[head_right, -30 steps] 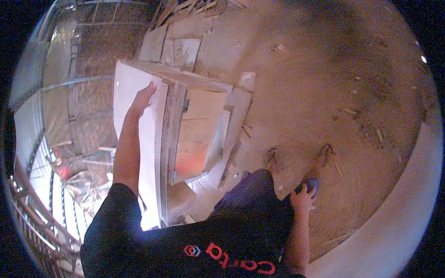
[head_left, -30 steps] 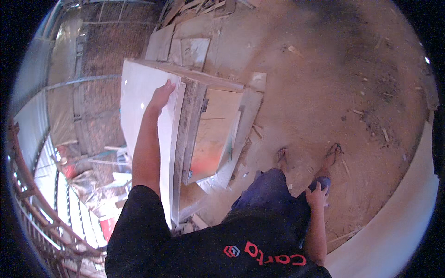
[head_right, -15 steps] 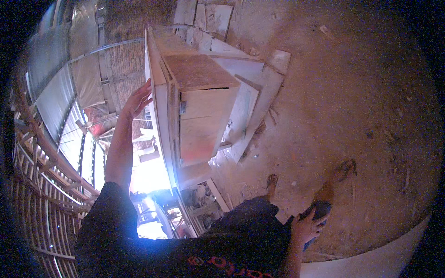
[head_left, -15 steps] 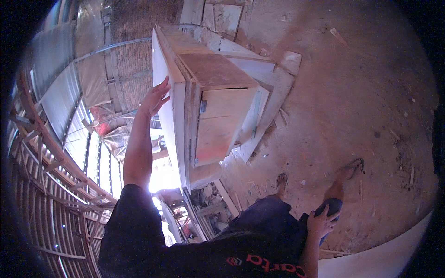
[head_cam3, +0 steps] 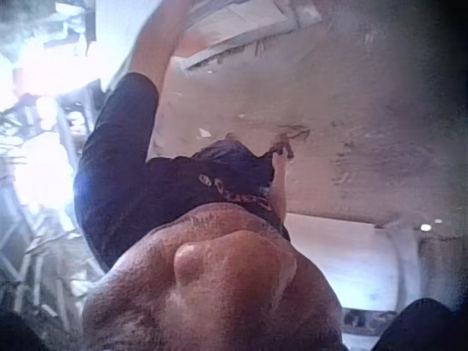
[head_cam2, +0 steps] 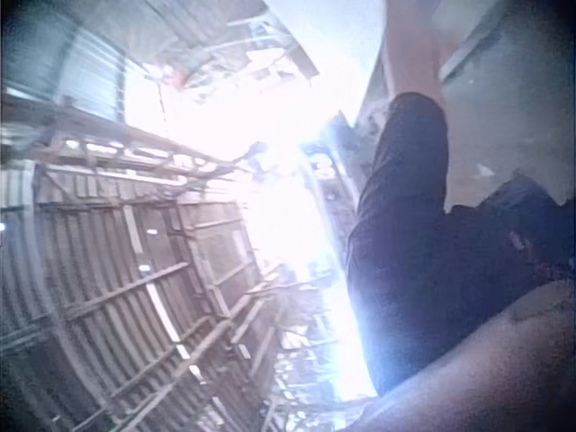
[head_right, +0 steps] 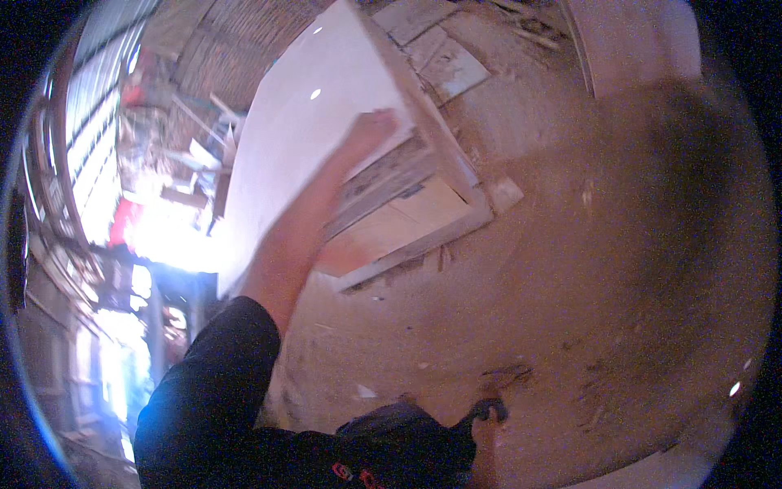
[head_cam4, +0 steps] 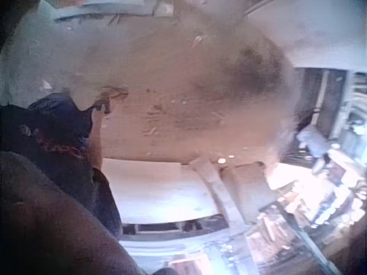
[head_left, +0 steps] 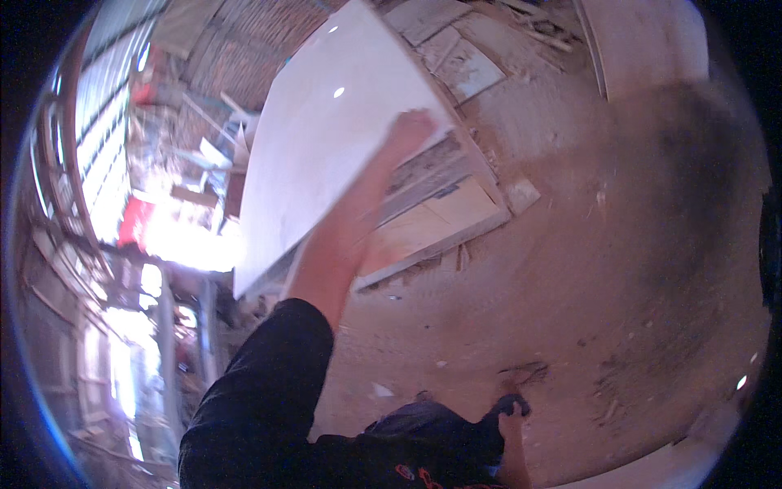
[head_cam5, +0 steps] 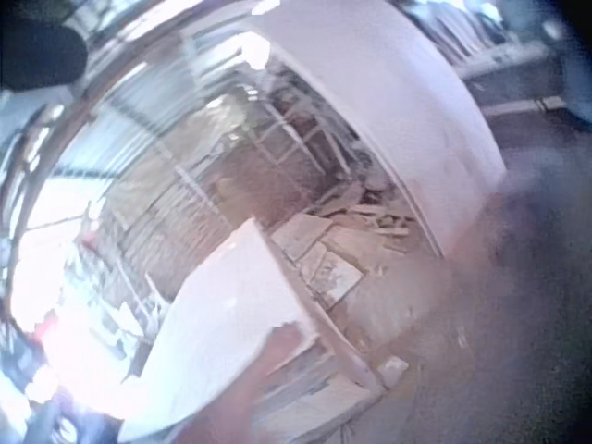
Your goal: The person positions a large white board onto a wooden frame, aligns it, and secures it using a nail gun. They handle small wooden pieces and the board repeatedly to fit and fasten them.
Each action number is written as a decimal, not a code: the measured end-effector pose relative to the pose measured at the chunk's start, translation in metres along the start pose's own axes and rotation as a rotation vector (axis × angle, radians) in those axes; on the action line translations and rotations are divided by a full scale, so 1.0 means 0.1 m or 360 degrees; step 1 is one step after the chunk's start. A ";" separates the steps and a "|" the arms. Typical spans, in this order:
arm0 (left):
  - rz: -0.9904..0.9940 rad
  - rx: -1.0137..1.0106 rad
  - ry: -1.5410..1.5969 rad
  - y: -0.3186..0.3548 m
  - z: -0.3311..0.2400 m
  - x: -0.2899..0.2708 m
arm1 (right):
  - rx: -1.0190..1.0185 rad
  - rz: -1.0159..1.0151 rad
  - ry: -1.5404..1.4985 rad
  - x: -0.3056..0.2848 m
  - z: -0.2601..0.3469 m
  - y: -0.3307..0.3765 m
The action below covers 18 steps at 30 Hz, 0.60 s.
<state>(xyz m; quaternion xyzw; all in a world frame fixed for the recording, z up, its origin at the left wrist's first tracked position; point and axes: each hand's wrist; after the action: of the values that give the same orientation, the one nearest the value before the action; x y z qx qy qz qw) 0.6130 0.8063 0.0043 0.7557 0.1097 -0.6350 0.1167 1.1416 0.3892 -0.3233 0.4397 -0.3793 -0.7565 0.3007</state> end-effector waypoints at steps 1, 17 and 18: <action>-0.0284 0.0055 -0.0069 0.15 0.14 0.32 | -0.0178 -0.0034 -0.0142 0.09 -0.26 -0.09; 0.0855 -0.1420 0.0655 9.46 2.39 2.01 | -0.0367 -0.0287 0.0026 0.57 0.60 0.84; 0.0628 -0.1816 0.0673 10.39 2.64 2.09 | -0.0413 -0.0164 0.0070 0.86 0.84 0.92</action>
<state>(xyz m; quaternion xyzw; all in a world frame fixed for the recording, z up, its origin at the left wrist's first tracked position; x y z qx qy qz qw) 0.7279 -0.2590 -0.2075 0.6896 0.3100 -0.2805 0.5914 1.0403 0.2989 -0.2561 0.4324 -0.2485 -0.8039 0.3240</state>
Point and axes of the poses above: each hand's wrist, its own y-axis away from the middle knuckle, its own x-axis out of the palm, z = x × y, and after that the axes turned 4 degrees about -z, right-handed
